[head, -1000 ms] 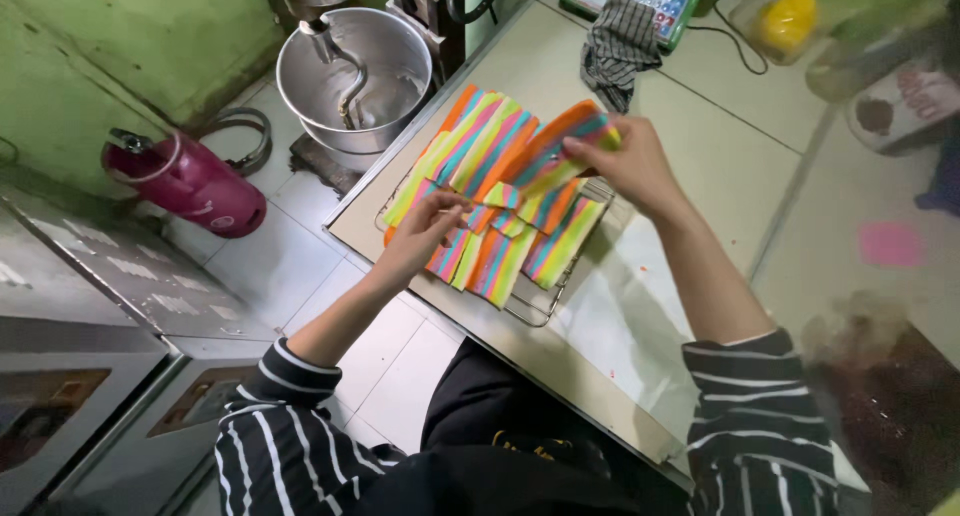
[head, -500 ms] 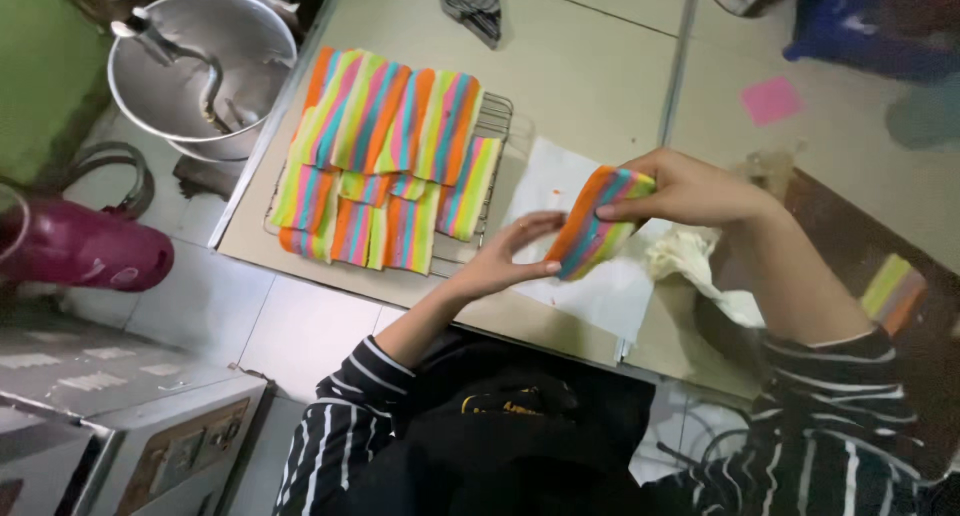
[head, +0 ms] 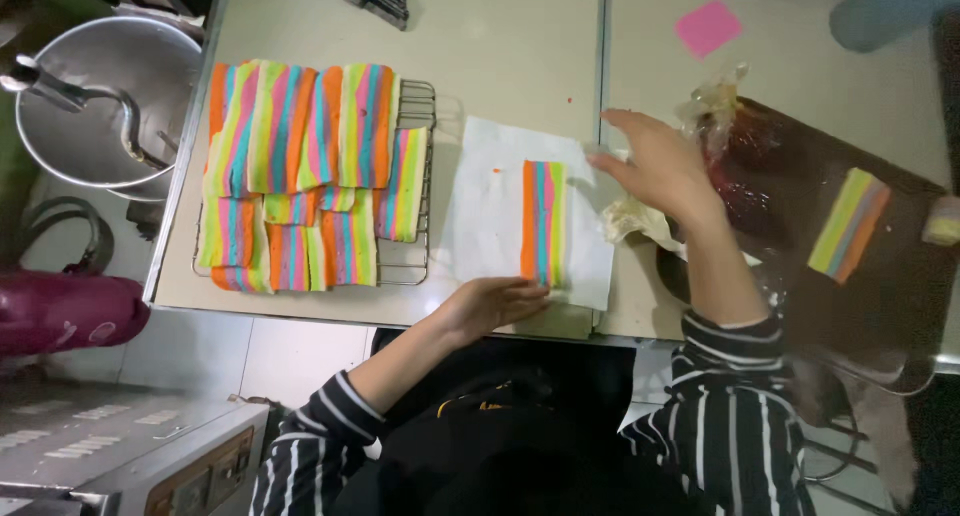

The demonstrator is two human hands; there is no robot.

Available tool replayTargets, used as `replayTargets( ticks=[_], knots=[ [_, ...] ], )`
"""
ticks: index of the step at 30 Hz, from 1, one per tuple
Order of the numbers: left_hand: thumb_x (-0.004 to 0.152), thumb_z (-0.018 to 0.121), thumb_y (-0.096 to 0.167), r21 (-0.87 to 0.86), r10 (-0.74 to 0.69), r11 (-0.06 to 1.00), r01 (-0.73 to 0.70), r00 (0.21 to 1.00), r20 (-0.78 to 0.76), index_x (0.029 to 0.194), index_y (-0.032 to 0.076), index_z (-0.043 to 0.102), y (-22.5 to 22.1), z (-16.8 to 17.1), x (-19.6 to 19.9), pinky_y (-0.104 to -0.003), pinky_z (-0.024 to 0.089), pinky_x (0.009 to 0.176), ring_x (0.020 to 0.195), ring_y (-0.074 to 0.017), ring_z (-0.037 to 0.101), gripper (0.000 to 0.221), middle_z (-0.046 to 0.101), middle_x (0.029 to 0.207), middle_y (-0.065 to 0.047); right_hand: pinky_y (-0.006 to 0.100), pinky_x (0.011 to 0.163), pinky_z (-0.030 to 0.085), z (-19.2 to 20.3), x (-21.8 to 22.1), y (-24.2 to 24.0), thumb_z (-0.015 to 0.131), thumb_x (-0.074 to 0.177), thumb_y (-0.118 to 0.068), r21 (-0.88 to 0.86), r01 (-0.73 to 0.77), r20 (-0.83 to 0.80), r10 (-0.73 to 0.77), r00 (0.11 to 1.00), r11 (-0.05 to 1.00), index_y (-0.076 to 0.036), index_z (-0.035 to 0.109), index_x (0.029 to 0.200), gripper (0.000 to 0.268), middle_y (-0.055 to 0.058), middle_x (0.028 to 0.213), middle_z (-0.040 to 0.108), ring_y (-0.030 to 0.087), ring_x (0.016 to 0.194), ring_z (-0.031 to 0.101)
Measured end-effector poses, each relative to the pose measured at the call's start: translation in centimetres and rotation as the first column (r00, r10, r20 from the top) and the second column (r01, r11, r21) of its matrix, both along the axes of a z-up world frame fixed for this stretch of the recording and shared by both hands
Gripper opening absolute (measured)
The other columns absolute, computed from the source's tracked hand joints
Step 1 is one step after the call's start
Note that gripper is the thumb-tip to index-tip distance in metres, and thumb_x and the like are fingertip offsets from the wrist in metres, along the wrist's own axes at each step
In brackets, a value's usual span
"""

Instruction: The person prepares small cake rolls by spreading a white cream filling and a red jam onto strips of rainbow-colored cake, then rolling each strip by hand on a paper-lined workspace.

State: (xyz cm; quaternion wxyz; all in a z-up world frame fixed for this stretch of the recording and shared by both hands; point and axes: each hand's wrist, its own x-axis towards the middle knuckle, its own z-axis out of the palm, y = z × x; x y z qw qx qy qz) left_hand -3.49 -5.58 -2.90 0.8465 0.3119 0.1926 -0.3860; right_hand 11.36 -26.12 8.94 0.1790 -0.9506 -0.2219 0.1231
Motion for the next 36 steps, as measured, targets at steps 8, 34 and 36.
replayTargets(
  ticks=[8,34,36],
  knots=[
    [0.089,0.054,0.025,0.44,-0.342,0.883,0.162,0.865,0.367,0.122,0.001,0.05,3.0,0.3,-2.0,-0.033,0.053,0.082,0.096,-0.0256,0.063,0.041,0.063,0.108,-0.016,0.043,0.081,0.05,-7.0,-6.1,-12.3,0.052,0.088,-0.046,-0.37,0.263,0.053,-0.262,0.963,0.891,-0.013,0.06,0.116,0.045,0.011,0.104,0.064,0.029,0.104,0.057],
    [0.08,0.063,0.002,0.401,-0.658,0.203,-0.893,0.179,0.732,0.1,0.009,0.063,0.3,-5.4,-1.2,-0.049,0.036,0.096,0.113,-0.0335,0.051,0.021,0.057,0.114,-0.009,0.035,0.058,0.044,-14.2,-9.0,0.4,0.034,0.091,-0.052,0.769,0.419,-0.533,-0.123,0.837,-0.482,-0.011,0.045,0.056,0.055,0.005,0.054,0.038,0.02,0.052,0.046],
    [0.079,0.064,0.002,0.398,-0.648,0.21,-0.893,0.178,0.741,0.099,0.008,0.063,0.2,-5.2,-1.1,-0.049,0.036,0.096,0.113,-0.0337,0.051,0.021,0.058,0.113,-0.009,0.032,0.054,0.045,-14.9,-9.1,2.3,0.027,0.092,-0.053,0.838,0.397,-0.466,-0.112,0.878,-0.375,-0.01,0.044,0.054,0.06,0.006,0.051,0.037,0.02,0.048,0.045]
  ],
)
